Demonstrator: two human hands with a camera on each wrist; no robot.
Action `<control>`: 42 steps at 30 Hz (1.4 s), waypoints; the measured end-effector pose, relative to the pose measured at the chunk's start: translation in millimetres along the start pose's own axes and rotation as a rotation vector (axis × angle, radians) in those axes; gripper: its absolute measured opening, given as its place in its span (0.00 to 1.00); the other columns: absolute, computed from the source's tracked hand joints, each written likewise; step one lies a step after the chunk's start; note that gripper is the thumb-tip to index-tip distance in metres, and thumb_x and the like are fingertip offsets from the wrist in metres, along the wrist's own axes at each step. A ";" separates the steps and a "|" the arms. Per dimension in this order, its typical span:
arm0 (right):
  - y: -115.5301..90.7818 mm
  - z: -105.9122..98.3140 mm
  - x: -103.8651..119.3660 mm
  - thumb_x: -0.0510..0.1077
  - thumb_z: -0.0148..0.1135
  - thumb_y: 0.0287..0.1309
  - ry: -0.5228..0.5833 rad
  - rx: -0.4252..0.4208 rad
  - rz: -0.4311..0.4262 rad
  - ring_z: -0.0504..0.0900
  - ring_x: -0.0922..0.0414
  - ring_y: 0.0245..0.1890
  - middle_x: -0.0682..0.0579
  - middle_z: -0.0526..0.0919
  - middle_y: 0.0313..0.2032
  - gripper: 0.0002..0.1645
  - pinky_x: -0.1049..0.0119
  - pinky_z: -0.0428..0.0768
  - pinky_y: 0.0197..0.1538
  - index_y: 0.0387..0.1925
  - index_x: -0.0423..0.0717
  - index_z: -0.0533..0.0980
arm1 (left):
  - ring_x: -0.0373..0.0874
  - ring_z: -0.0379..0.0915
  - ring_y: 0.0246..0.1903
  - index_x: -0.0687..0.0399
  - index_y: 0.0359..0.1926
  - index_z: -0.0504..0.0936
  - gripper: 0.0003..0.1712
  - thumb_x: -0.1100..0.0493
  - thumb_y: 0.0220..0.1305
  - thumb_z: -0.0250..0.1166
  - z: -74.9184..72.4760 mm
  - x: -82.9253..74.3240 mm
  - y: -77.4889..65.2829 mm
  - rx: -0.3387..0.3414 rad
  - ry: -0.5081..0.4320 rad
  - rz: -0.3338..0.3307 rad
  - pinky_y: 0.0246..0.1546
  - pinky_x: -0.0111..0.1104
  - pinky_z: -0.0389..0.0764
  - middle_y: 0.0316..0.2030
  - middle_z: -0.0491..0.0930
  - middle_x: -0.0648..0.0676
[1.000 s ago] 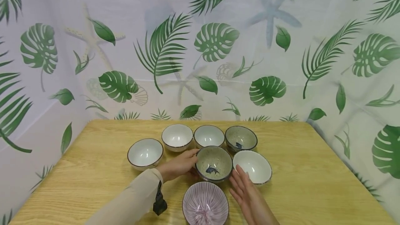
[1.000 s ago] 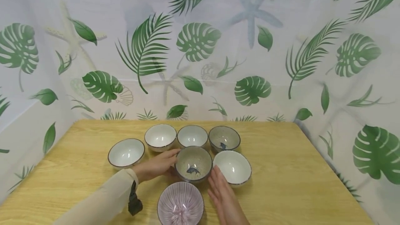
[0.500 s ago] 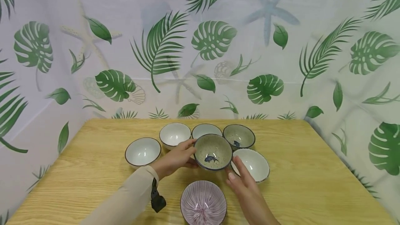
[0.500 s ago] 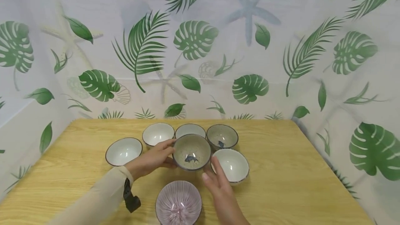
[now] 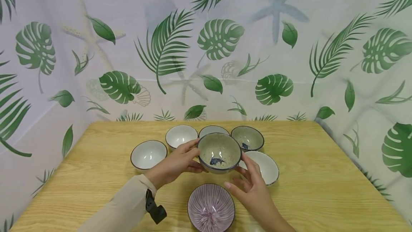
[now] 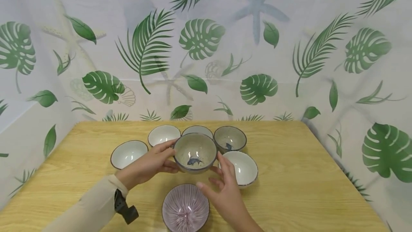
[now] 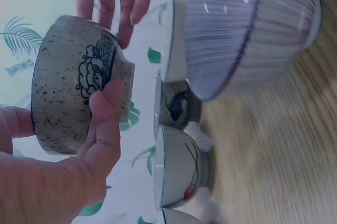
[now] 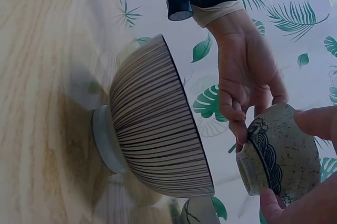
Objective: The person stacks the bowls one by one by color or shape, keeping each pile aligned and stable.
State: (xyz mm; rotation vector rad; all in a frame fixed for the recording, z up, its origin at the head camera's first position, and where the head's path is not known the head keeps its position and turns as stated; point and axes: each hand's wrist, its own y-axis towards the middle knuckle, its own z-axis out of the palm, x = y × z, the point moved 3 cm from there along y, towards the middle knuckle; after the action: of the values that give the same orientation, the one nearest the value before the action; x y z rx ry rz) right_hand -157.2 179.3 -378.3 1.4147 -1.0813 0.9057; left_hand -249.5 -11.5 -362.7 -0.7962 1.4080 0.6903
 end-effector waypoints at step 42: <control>2.5 -13.3 8.5 0.31 0.67 0.47 -0.042 -0.065 -0.038 0.69 0.50 0.52 0.41 0.67 0.56 0.41 0.67 0.73 0.52 0.64 0.33 0.60 | 0.57 0.68 0.54 0.56 0.69 0.59 0.40 0.55 0.59 0.65 21.2 -12.1 -43.3 -0.070 0.069 0.148 0.49 0.40 0.73 0.61 0.60 0.67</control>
State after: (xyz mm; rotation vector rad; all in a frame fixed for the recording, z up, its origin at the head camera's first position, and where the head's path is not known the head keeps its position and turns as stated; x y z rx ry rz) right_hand -156.5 191.4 -367.8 1.4013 -1.1018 0.8097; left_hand -202.6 -18.5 -347.6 -0.7822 1.5234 0.8372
